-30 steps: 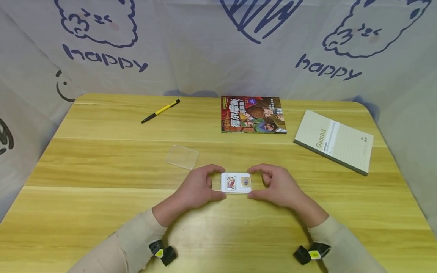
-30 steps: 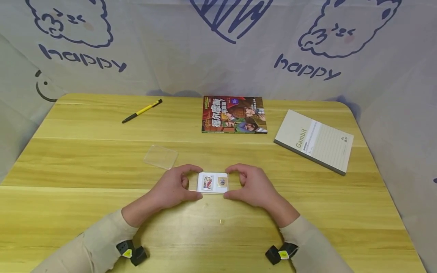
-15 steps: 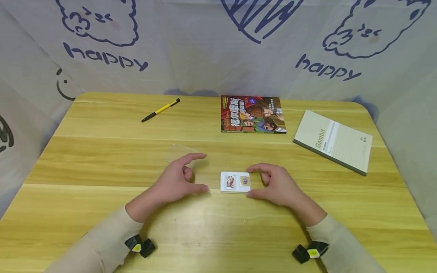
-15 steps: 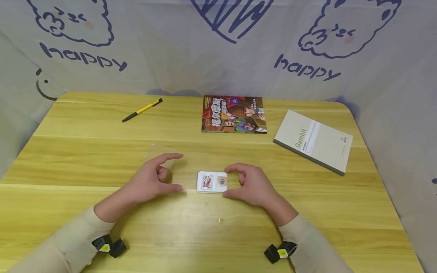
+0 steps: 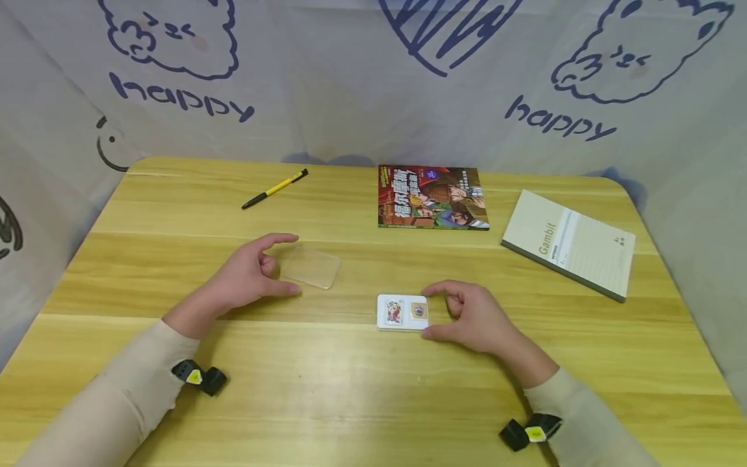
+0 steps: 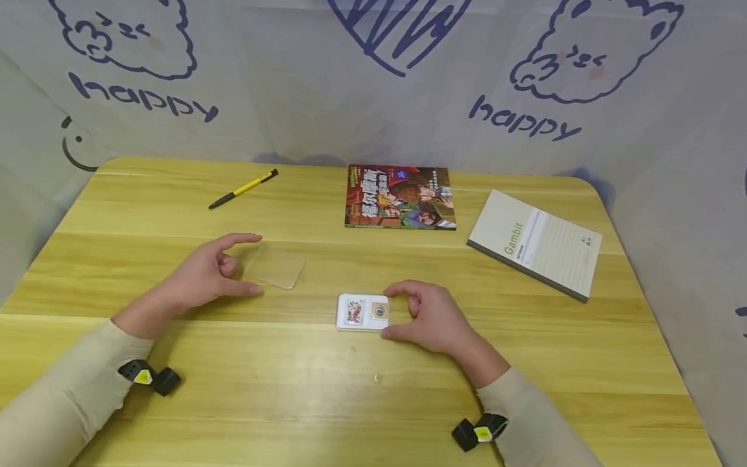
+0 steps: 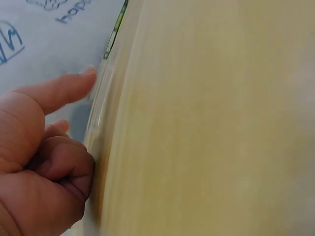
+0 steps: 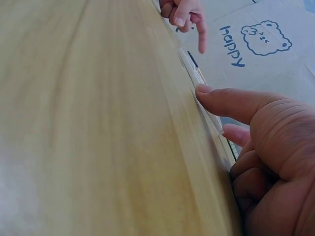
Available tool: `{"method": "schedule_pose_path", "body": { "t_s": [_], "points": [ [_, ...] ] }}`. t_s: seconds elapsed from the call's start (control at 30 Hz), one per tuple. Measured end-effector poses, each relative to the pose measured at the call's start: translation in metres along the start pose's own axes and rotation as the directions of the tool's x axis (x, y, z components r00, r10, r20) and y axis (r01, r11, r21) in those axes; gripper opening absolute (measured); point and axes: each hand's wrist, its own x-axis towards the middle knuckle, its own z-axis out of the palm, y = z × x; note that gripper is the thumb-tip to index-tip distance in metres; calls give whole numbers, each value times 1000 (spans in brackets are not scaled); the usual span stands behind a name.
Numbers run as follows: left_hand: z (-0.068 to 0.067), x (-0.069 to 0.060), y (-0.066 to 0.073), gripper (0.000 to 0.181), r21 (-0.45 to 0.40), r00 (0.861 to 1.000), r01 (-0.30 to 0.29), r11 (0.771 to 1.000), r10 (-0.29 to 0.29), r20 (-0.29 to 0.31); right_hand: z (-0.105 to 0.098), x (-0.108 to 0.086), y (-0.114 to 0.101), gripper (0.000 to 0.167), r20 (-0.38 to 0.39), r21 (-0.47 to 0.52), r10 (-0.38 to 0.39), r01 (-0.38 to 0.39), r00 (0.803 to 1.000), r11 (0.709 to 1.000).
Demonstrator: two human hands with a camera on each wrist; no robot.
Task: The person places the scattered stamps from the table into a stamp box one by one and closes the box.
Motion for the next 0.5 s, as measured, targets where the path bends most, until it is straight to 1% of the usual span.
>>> {"method": "schedule_pose_path", "body": {
  "t_s": [0.13, 0.33, 0.5],
  "points": [
    [-4, 4, -3, 82, -14, 999, 45, 999, -44, 27, 0, 0, -2, 57, 7, 5, 5, -5, 1000, 1000],
    [-6, 10, -6, 79, 2, 993, 97, 995, -97, 61, 0, 0, -3, 57, 10, 11, 7, -8, 1000, 1000],
    [-6, 13, -6, 72, -4, 990, 121, 993, -121, 76, 0, 0, -3, 56, 4, 17, 2, -2, 1000, 1000]
  ]
}}
